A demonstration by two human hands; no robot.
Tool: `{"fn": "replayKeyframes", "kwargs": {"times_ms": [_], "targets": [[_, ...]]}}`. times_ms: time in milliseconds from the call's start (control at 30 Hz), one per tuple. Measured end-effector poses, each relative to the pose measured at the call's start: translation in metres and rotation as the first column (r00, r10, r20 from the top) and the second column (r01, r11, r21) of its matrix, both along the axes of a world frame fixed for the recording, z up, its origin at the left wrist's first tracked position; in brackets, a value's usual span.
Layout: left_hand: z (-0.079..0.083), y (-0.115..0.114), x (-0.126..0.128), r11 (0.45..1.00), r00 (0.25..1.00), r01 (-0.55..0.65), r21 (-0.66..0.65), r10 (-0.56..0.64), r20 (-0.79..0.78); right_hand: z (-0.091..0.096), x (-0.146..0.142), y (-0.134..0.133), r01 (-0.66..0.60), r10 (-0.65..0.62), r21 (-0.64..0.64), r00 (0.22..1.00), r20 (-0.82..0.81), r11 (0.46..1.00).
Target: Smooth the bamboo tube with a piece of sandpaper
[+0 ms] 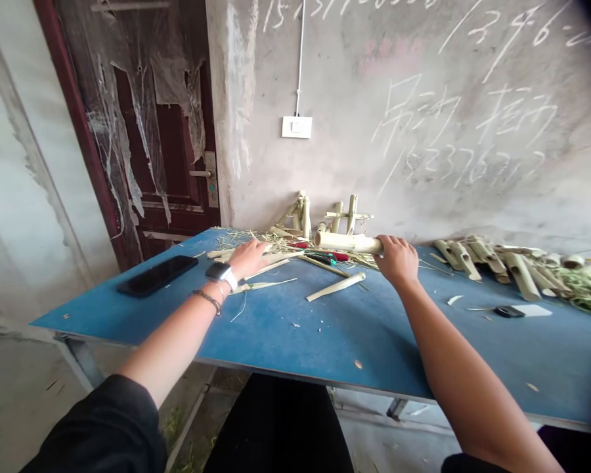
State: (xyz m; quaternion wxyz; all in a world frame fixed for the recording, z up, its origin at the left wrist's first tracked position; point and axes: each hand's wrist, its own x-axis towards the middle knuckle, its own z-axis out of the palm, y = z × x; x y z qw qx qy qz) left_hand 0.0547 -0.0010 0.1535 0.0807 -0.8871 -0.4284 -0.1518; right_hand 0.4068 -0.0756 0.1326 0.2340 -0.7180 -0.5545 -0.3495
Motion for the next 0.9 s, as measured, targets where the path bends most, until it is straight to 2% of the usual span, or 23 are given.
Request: {"fn": "replayKeyframes", "kwargs": {"times_ms": [100, 200, 267, 367, 500, 667, 900], "targets": [[-0.014, -0.024, 0.022, 0.990, 0.990, 0.136, -0.024, -0.136, -0.027, -0.001, -0.001, 0.001, 0.000, 0.000, -0.023, 1.000, 0.011, 1.000], [-0.025, -0.054, 0.062, 0.948, 0.946, 0.312, -0.067, -0.316, -0.068, -0.002, -0.003, 0.000, -0.015, 0.016, -0.048, 0.999, 0.034, 0.999], [-0.033, -0.067, 0.086, 0.934, 0.932, 0.344, -0.096, -0.352, -0.088, -0.003, -0.003, 0.000, -0.024, 0.027, -0.053, 0.999, 0.047, 0.998], [-0.044, -0.069, 0.102, 0.934, 0.936, 0.342, -0.108, -0.348, -0.049, -0.003, -0.003, -0.001, -0.033, 0.035, -0.044, 0.998, 0.052, 0.999], [-0.045, -0.053, 0.090, 0.929, 0.936, 0.345, -0.134, -0.329, 0.123, -0.004, 0.000, 0.000, -0.034, 0.036, -0.031, 0.998, 0.047, 0.999], [-0.019, -0.030, 0.062, 0.937, 0.874, 0.324, -0.130, -0.245, 0.419, -0.005, 0.006, -0.001, -0.008, 0.008, -0.010, 1.000, 0.028, 1.000], [0.049, 0.004, 0.033, 0.977, 0.732, 0.211, -0.029, -0.138, 0.667, -0.007, 0.010, 0.000, -0.007, 0.007, -0.004, 1.000, -0.001, 1.000]]}}
